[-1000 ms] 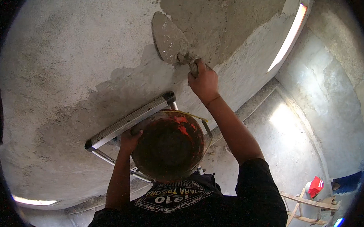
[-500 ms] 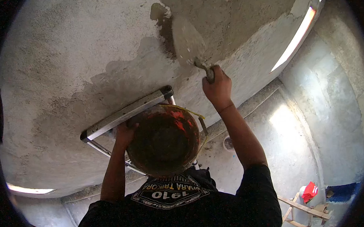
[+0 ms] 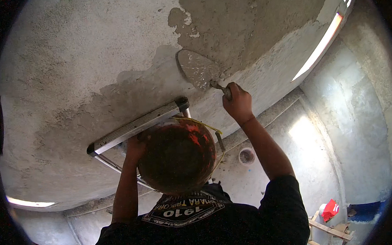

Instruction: The person scoops plaster from a bucket with a trowel and applies it onto the wall, smoothing it across the surface.

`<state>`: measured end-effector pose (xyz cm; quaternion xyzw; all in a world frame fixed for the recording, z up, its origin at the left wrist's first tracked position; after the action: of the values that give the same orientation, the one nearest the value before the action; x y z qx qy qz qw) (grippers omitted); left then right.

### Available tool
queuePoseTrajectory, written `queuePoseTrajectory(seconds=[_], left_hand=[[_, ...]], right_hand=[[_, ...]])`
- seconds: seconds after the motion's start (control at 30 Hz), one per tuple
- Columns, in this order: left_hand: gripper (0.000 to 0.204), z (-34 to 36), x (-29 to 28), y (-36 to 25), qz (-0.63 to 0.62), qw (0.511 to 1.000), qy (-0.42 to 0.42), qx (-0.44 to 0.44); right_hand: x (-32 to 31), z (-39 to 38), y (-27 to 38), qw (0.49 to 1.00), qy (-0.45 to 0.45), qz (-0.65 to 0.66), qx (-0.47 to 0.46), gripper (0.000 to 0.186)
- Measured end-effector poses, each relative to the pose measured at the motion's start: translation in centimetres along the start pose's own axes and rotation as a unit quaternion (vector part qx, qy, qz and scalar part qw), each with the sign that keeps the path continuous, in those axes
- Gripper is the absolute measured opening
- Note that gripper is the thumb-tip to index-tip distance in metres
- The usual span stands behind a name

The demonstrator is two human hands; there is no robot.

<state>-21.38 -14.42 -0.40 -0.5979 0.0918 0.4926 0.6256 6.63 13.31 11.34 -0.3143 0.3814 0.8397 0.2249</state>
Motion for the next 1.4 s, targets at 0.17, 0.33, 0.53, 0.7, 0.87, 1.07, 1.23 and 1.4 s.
queuePoseTrajectory(seconds=[0.17,0.33,0.53,0.7,0.87,1.07,1.23,1.4], left_hand=[[0.057,0.3,-0.1,-0.4,-0.011,0.998,0.022,-0.049],[0.056,0.9,0.7,0.3,-0.017,1.0,0.017,0.0],[0.059,-0.2,0.0,-0.3,0.053,0.998,-0.02,0.01],[0.06,-0.2,1.1,-0.1,0.059,0.998,0.01,0.026],[0.053,-0.2,0.4,-0.4,0.061,0.99,-0.1,0.081],[0.061,0.8,1.2,0.9,0.042,0.999,-0.018,-0.012],[0.061,0.6,0.7,-0.4,-0.011,0.999,-0.031,0.013],[0.06,0.5,1.0,-0.3,0.003,1.0,-0.006,0.004]], right_hand=[[-2.8,2.4,4.3,0.993,-0.067,0.085,0.043,0.024],[0.5,1.6,4.4,0.998,-0.045,0.028,0.023,0.027],[-0.1,-1.1,1.1,0.997,-0.032,0.06,0.036,0.029],[0.1,2.3,2.3,0.993,-0.061,0.098,0.036,0.037],[-3.2,0.6,2.4,0.992,0.088,0.09,0.027,0.026],[-10.0,-4.1,6.5,0.948,0.286,-0.08,0.118,0.03],[-9.3,-8.5,12.9,0.902,0.42,-0.095,-0.026,0.026],[-2.9,-11.3,12.4,0.84,0.495,-0.203,-0.091,0.023]])
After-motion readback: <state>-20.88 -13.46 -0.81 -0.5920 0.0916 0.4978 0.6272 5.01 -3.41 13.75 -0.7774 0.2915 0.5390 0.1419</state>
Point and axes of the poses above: each hand's wrist, its own z-axis towards the middle knuckle, its own x-axis out of the palm, y = z × x, the point moved 7 cm from there along z, towards the middle knuckle, and after that the axes turned 12 degrees about x, right-handed, at the moved point
